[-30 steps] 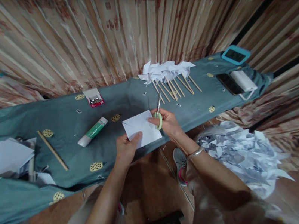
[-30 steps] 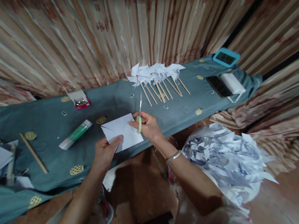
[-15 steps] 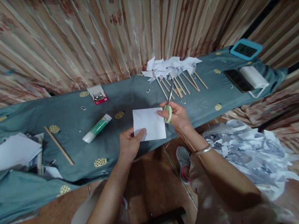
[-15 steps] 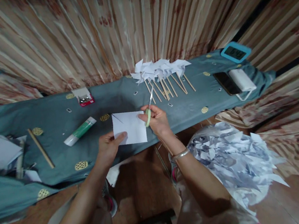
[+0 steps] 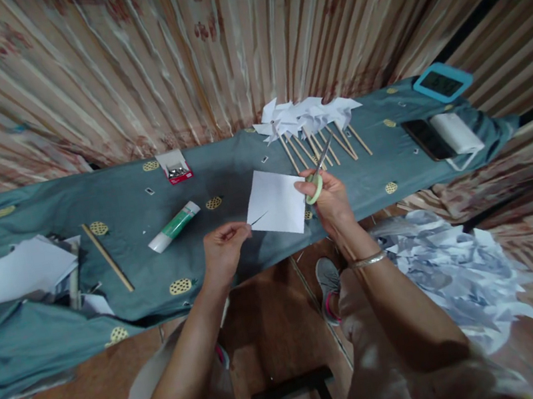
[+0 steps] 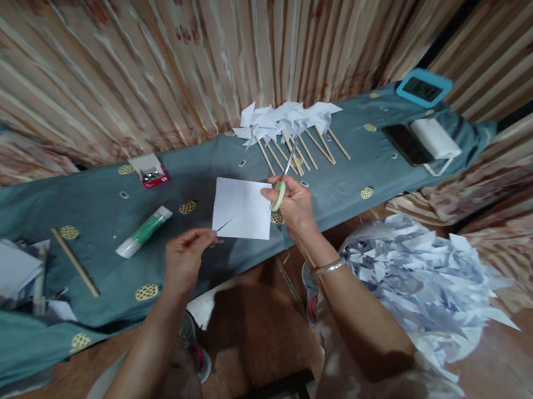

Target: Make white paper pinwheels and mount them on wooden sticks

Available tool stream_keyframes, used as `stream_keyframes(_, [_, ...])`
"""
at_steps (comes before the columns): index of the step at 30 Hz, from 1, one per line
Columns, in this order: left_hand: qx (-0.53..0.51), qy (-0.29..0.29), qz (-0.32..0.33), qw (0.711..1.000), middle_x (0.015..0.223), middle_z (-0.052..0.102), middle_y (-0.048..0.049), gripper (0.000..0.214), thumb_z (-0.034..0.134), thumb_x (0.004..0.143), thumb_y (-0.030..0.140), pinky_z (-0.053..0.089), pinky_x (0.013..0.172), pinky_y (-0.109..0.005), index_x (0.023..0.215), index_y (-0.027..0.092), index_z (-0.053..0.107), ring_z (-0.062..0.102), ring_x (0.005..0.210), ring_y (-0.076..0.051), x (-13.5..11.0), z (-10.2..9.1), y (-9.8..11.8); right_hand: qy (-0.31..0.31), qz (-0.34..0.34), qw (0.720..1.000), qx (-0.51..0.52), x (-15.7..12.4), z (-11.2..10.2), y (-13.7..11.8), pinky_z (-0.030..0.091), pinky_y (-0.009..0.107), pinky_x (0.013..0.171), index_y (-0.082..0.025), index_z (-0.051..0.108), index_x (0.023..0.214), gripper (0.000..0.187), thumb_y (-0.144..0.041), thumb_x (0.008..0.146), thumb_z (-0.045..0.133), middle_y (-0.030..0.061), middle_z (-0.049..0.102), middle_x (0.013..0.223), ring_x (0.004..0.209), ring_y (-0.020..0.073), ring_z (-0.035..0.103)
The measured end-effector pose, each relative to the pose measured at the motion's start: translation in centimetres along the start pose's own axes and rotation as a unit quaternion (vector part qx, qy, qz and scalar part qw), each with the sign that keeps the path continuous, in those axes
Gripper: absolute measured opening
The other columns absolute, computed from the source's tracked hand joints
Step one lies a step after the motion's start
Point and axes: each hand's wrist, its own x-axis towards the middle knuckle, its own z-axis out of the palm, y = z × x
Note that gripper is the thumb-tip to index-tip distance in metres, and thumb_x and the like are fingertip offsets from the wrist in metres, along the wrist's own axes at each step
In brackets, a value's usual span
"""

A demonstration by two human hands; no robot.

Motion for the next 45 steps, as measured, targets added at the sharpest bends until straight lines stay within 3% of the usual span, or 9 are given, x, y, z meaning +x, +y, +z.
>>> stream_keyframes(4, [-0.124,0.023,-0.026,0.992,0.066,0.070,-0.0032,0.020,0.076,0.060,0.037,0.051,0.071,-0.027,0.064,0.018,0.073,0.062,0.065,-0.014,-0.2,0.5,-0.1,0.028,0.010,0.998,0.052,0.7,0.1,0.1,0.039,0.026,0.058,-0.023,0.064,0.073,0.034,-0.024,0.046,0.083,-0.0085,0.058,0.061,0.057,0.0097,0.051])
stream_keyframes(11, [-0.247,-0.078,-0.088,0.962,0.108,0.075,-0.0108,0.054,0.084,0.057,0.056,0.053,0.093,-0.036,0.092,0.017,0.073,0.067,0.108,-0.027,-2.1,3.7,-0.9,0.005,0.049,0.996,0.079,-0.4,2.2,1.3,0.041,0.025,0.060,-0.021,0.063,0.075,0.036,-0.023,0.045,0.084,-0.0090,0.062,0.060,0.058,0.0100,0.053])
stream_keyframes(16, [-0.298,-0.003,-0.111,0.948,0.121,0.071,-0.0104,0.052,0.076,0.075,0.050,0.055,0.095,-0.039,0.116,0.019,0.064,0.065,0.115,-0.027,-2.0,4.3,-0.4,-0.011,0.068,0.995,0.066,-1.5,3.7,1.9,0.041,0.024,0.059,-0.022,0.062,0.076,0.041,-0.028,0.044,0.086,-0.0097,0.059,0.059,0.058,0.0098,0.053])
stream_keyframes(20, [-0.307,0.044,-0.123,0.943,0.121,0.071,-0.0126,0.039,0.067,0.086,0.040,0.056,0.094,-0.039,0.117,0.017,0.061,0.067,0.113,-0.026,-1.3,3.8,0.1,-0.035,0.069,0.996,0.050,-1.9,4.0,1.8,0.041,0.023,0.056,-0.021,0.062,0.073,0.045,-0.035,0.041,0.090,-0.0083,0.061,0.060,0.057,0.0091,0.052])
stream_keyframes(25, [-0.312,0.068,-0.102,0.942,0.120,0.071,-0.0138,0.038,0.065,0.087,0.041,0.056,0.095,-0.040,0.114,0.015,0.062,0.068,0.111,-0.026,-0.2,2.4,0.4,-0.140,0.095,0.986,-0.012,-2.8,3.2,1.2,0.031,0.022,0.046,-0.020,0.067,0.075,0.050,-0.058,0.050,0.087,-0.0038,0.063,0.058,0.050,0.0090,0.053])
stream_keyframes(29, [-0.307,0.078,-0.083,0.945,0.118,0.071,-0.0153,0.043,0.065,0.085,0.046,0.056,0.094,-0.040,0.114,0.014,0.062,0.067,0.113,-0.028,0.7,1.1,0.6,-0.284,0.136,0.947,-0.069,-4.1,2.0,0.9,0.035,0.022,0.049,-0.018,0.071,0.092,0.055,-0.068,0.068,0.073,0.0058,0.075,0.077,0.063,0.0134,0.064])
stream_keyframes(33, [-0.316,0.072,-0.085,0.942,0.123,0.068,-0.0158,0.045,0.061,0.089,0.044,0.056,0.093,-0.043,0.122,0.014,0.058,0.067,0.111,-0.028,1.1,0.1,1.0,-0.377,0.153,0.906,-0.117,-5.1,1.1,0.8,0.042,0.022,0.054,-0.017,0.072,0.095,0.055,-0.066,0.071,0.071,0.0053,0.075,0.077,0.062,0.0119,0.061])
stream_keyframes(39, [-0.328,0.074,-0.091,0.937,0.126,0.067,-0.0171,0.042,0.054,0.093,0.043,0.057,0.093,-0.042,0.123,0.013,0.058,0.067,0.112,-0.027,1.1,0.0,1.4,-0.437,0.178,0.868,-0.153,-5.5,0.9,0.7,0.047,0.023,0.056,-0.015,0.073,0.094,0.047,-0.057,0.072,0.075,0.0036,0.072,0.072,0.060,0.0111,0.060])
stream_keyframes(45, [-0.332,0.081,-0.100,0.935,0.125,0.067,-0.0149,0.040,0.055,0.093,0.041,0.057,0.094,-0.043,0.123,0.016,0.060,0.069,0.109,-0.026,1.1,0.1,1.5,-0.449,0.179,0.860,-0.165,-5.4,0.9,1.4,0.045,0.022,0.050,-0.016,0.074,0.090,0.037,-0.049,0.073,0.077,0.0004,0.069,0.064,0.054,0.0092,0.057])
